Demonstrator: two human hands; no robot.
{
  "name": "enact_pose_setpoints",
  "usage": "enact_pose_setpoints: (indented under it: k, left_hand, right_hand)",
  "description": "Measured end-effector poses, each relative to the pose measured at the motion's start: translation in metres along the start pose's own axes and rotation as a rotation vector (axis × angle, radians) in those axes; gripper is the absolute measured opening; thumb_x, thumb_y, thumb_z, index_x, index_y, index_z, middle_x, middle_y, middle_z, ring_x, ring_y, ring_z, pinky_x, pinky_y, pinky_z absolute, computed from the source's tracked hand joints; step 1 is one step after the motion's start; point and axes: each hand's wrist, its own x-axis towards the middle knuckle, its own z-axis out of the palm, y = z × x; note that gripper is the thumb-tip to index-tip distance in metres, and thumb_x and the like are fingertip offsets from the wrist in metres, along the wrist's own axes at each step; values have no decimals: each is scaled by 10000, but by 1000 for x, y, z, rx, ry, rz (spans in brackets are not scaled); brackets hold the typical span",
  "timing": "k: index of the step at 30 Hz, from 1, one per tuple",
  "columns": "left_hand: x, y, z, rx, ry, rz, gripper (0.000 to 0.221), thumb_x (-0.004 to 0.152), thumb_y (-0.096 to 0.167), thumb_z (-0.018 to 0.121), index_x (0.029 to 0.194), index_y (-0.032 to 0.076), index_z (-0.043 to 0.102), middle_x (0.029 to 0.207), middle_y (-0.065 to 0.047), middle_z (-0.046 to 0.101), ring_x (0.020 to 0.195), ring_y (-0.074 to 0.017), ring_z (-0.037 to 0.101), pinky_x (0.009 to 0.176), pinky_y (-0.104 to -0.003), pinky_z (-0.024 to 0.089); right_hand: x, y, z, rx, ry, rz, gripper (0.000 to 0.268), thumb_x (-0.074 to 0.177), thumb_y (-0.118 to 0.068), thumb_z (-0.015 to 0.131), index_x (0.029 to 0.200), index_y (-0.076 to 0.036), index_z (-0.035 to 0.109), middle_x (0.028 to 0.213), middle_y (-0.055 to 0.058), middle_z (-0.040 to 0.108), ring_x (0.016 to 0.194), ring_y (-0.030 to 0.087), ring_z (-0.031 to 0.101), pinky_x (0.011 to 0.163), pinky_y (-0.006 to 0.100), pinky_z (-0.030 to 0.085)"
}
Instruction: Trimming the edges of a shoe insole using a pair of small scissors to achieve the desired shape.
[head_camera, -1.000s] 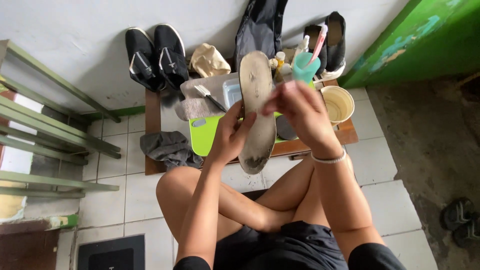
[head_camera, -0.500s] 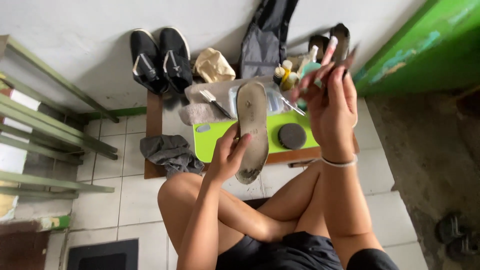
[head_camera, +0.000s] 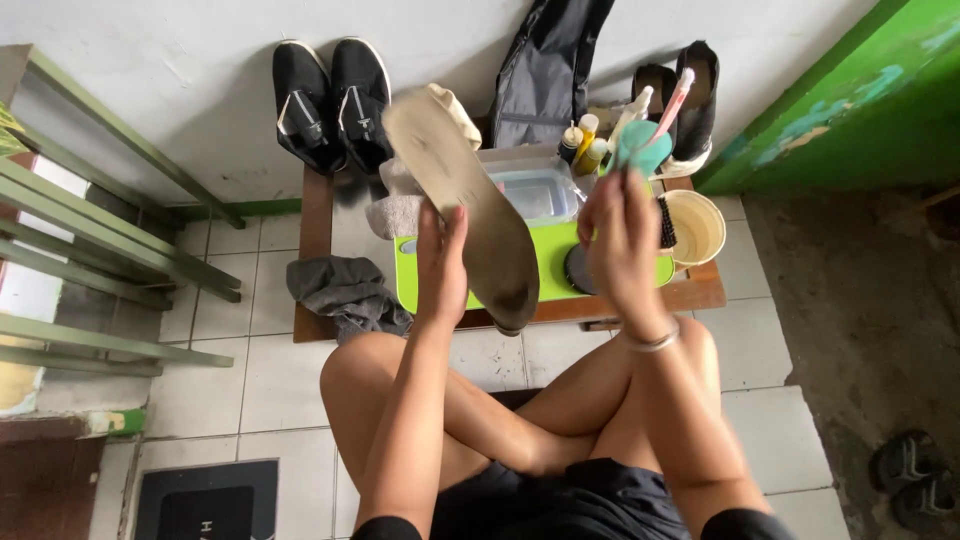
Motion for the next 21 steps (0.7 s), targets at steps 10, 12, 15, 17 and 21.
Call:
enact_pose_setpoints:
  k: [10, 12, 15, 17, 21]
  left_hand:
    - [28, 7, 8, 20, 0, -25, 1092, 995, 517, 626, 1602, 109, -184, 1683, -272, -23, 1515, -477, 218, 1249, -597, 168]
    - [32, -6, -1, -495, -224, 108, 197, 981, 206, 690, 952, 28, 612, 840, 17, 600, 737, -43, 512, 696, -190, 444]
    - [14, -7, 1, 102, -133, -4, 783, 933, 447, 738, 1448, -26, 386, 1242, -198, 635, 1161, -314, 648, 1132, -579, 394]
    - [12, -31, -6, 84, -116, -17, 659, 937, 426, 743, 1366, -12, 501, 1189, -170, 678, 1109, -268, 663, 1088, -534, 435]
    - [3, -17, -4, 40, -26, -44, 420, 950, 381, 731, 1098, -6, 666, 962, -132, 739, 896, -173, 663, 941, -442, 534]
  right_hand:
    - [-51, 23, 29, 369, 245, 426, 321, 1006, -115, 732, 760, -68, 532, 595, -38, 381, 500, 73, 355, 436, 237, 345]
    - [-46, 25, 28, 672, 205, 484, 315, 1037, -123, 672, 763, -129, 516, 621, -121, 290, 515, 15, 284, 452, 198, 299]
    - [-49, 34, 26, 801, 174, 565, 335, 1056, -172, 646, 755, -142, 502, 608, -106, 232, 496, 38, 238, 457, 193, 259]
    - [-49, 34, 26, 795, 162, 564, 366, 1067, -217, 630, 740, -153, 479, 618, -101, 211, 504, 43, 222, 458, 196, 251]
    - [-48, 27, 31, 572, 259, 528, 365, 1091, -214, 590, 749, -145, 486, 603, -91, 246, 509, 36, 251, 454, 198, 232]
